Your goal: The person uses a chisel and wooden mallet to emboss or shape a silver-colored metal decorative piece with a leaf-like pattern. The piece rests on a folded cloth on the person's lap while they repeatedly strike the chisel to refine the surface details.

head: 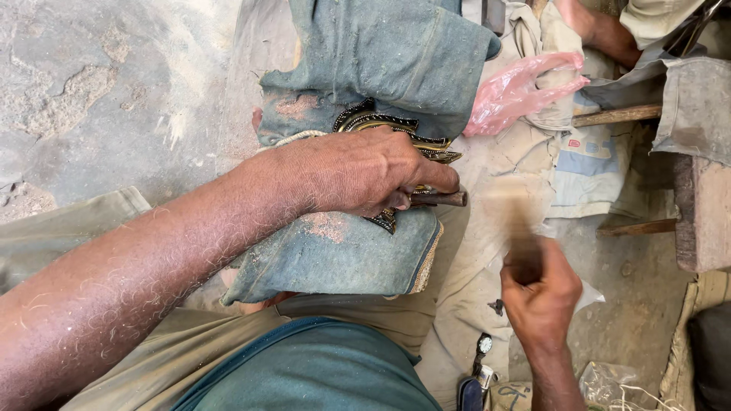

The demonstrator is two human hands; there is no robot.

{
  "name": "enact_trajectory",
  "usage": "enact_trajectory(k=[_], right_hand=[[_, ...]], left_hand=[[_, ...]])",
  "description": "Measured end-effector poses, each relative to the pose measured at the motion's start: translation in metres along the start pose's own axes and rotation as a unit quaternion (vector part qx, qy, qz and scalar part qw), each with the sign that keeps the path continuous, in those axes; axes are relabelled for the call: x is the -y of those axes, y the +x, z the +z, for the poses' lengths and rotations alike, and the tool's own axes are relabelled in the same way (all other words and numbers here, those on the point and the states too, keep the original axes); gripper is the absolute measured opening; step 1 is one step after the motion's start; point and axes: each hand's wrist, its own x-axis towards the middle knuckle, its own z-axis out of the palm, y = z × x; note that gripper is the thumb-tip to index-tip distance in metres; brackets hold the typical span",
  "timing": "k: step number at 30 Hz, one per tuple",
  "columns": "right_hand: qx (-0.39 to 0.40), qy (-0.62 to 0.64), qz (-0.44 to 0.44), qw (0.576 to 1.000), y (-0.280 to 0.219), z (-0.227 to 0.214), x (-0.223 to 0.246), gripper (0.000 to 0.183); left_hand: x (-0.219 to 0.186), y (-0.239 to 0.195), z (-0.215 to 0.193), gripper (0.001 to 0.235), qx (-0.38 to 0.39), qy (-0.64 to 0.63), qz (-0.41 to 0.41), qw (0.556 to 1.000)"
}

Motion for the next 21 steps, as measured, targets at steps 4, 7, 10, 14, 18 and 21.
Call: enact_trajectory(k=[4, 7, 10, 14, 18, 21], right_hand=[[-0.001, 0.004, 0.002, 1.0, 0.003, -0.003, 0.005, 0.031], [0.01, -0.087, 0.006, 0.996, 0.005, -0.002, 0.007, 0.029], [-0.005, -0.03, -0.016, 0.999, 0.006, -0.003, 0.01, 0.029], [0.003, -0.162, -0.02, 0.987, 0.009, -0.006, 0.016, 0.034], [0.022, -0.042, -0.024, 0.999, 0.013, -0.007, 0.022, 0.031], [0.026, -0.115, -0.041, 0.992, 0.015, -0.011, 0.024, 0.029]], left_hand=[[0.0, -0.001, 0.002, 0.056, -0.016, 0.01, -0.015, 1.0], [0.005, -0.004, 0.002, 0.053, -0.021, -0.006, -0.001, 1.0], [0.008, -0.002, 0.003, 0.056, -0.022, -0.006, 0.002, 1.0], [0.011, -0.003, 0.002, 0.052, -0.029, -0.015, 0.028, 0.999], [0.014, -0.007, 0.003, 0.053, -0.017, -0.033, -0.002, 0.999], [0.017, -0.004, 0.003, 0.055, -0.044, -0.031, 0.037, 0.998]])
